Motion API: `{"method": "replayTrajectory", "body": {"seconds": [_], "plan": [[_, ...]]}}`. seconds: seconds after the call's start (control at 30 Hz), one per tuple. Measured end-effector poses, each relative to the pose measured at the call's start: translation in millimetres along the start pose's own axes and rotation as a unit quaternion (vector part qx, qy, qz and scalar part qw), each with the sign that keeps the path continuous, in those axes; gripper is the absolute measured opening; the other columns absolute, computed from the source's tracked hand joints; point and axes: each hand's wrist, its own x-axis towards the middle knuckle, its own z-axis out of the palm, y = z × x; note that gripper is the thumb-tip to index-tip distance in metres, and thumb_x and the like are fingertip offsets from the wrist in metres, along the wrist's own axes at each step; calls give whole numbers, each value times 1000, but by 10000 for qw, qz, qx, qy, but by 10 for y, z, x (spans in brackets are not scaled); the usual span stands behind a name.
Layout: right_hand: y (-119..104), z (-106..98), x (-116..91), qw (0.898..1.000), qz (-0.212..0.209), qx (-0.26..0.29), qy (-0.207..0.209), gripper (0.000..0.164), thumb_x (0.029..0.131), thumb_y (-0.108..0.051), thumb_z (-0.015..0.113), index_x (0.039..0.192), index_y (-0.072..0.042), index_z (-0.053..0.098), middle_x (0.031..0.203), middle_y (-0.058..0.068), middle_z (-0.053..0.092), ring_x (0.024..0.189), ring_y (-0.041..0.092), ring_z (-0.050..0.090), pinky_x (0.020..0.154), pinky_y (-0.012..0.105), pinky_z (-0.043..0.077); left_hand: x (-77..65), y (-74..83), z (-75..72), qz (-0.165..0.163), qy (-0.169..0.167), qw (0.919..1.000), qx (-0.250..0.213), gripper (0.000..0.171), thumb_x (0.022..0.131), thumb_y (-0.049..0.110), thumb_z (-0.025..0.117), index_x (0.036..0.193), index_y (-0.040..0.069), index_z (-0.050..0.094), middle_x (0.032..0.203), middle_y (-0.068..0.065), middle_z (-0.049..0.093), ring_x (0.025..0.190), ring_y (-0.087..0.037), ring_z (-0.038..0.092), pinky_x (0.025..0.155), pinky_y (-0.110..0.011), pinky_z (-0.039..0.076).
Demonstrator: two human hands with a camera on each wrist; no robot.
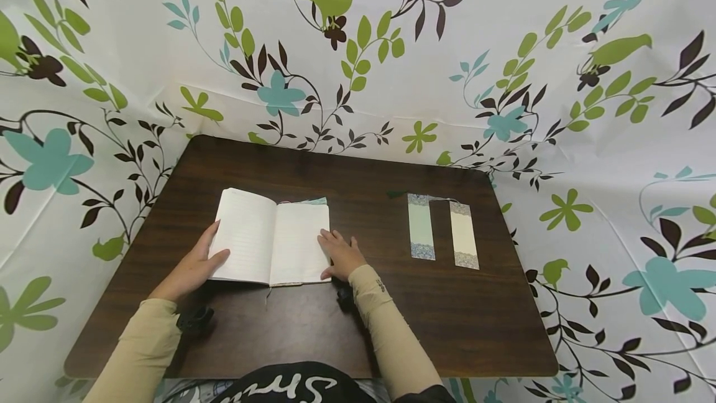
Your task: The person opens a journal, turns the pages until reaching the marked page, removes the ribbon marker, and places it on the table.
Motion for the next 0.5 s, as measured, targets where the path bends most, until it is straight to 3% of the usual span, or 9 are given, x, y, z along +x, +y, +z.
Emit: {"method": "replayTrajectory", "body": {"seconds": [0.37, 0.5], "plan": [[-3, 65, 46, 9985, -33, -145, 533, 90, 80, -41, 80, 156, -14, 41, 165, 8, 30, 152, 34, 25, 115, 71, 17, 7, -2, -10, 33, -7, 10000, -72, 82, 107, 36, 49, 164, 17, -6, 168, -25, 2, 150, -51, 11, 111, -75, 16], [-1, 105, 75, 9971, 105, -317, 687, 100, 79, -47, 79, 160, -12, 32, 166, 12, 25, 152, 35, 23, 114, 70, 19, 9, 3, -5, -43, -14, 10000, -38, 83, 107, 38, 49, 164, 18, -6, 168, -24, 1, 150, -51, 9, 111, -75, 15]]}}
